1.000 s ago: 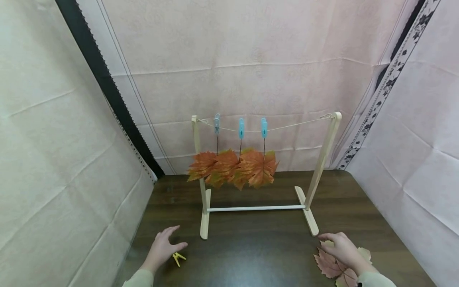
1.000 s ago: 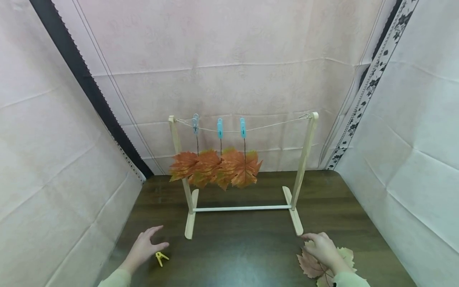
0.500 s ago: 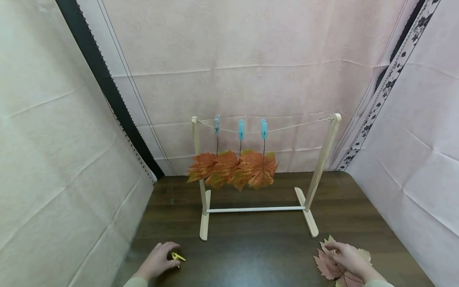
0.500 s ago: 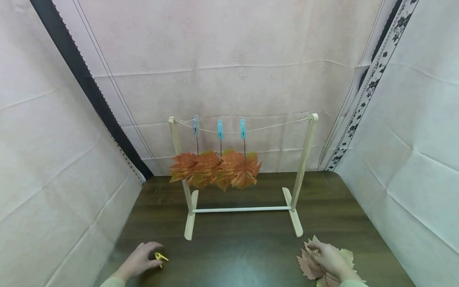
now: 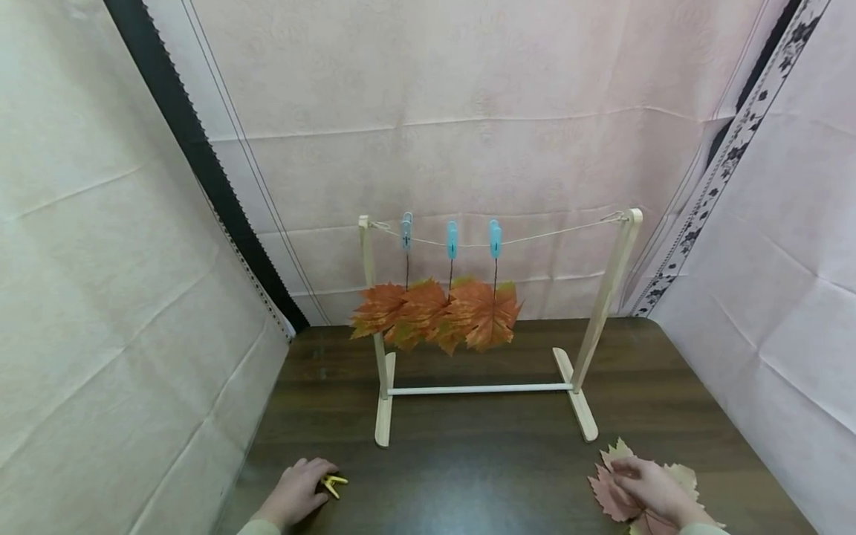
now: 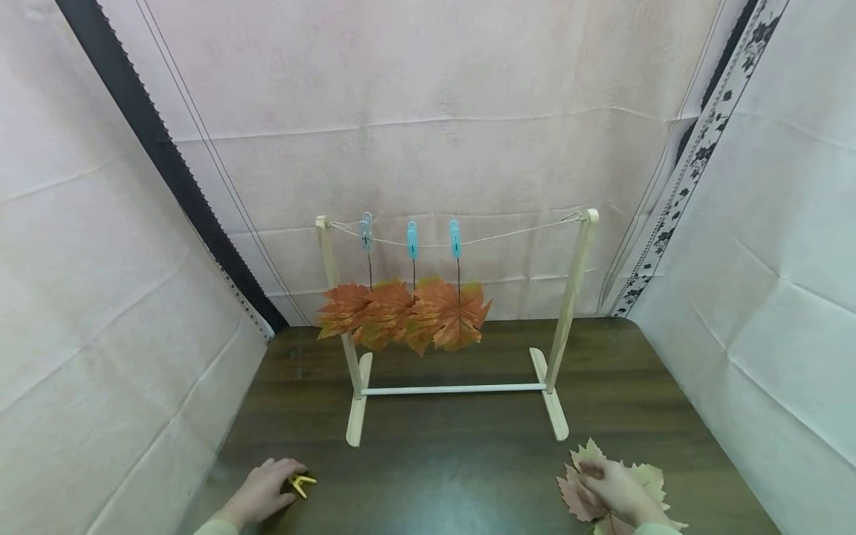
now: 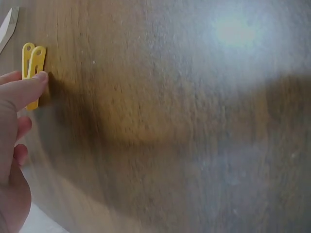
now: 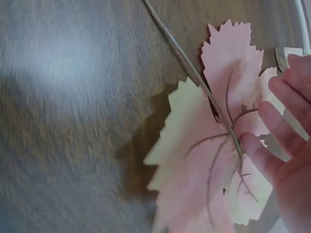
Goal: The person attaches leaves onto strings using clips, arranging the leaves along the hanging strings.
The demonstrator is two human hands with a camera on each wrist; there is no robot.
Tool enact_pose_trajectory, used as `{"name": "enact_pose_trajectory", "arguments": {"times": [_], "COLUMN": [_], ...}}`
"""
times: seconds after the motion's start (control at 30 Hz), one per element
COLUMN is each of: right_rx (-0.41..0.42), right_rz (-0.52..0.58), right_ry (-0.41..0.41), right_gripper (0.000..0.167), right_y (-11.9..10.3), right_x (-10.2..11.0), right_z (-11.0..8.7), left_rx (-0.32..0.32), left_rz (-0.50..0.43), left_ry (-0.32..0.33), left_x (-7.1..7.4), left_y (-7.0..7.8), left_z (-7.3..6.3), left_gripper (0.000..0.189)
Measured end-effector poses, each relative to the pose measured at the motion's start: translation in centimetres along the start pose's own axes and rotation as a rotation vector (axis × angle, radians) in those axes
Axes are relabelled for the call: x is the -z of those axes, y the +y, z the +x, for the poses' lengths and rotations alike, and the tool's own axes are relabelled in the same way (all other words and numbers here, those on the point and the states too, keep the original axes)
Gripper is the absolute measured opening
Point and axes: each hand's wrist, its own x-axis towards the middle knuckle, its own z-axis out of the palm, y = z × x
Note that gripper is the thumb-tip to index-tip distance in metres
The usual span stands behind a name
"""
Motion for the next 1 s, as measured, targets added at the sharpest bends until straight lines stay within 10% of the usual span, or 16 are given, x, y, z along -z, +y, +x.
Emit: {"name": "enact_pose_trajectory", "arguments": {"times": [0.4, 0.73, 1.0], "right_rx": [-0.096, 0.092, -0.038], "right_rz": [0.056, 0.330, 0.415], "right_ry": [0.220, -0.076, 0.090], "right_gripper": [0.045, 0.031, 0.047], "right_y": [-1.2, 0.0, -0.8], "right_x": [-1.4, -0.9, -1.9], "right_z": [0.5, -0.3, -0.3], "left_rx": [-0.014, -0.014, -0.002], "left_rz": [-0.017, -0.021, -0.048], "left_ry": [0.054, 0.044, 0.063], "left_x": [-0.9, -1.4, -1.6], "left_y": [0.5, 1.3, 2.1], "left_z": [1.5, 2.1, 2.9], "left_gripper": [0.035, 0.030, 0.030]}}
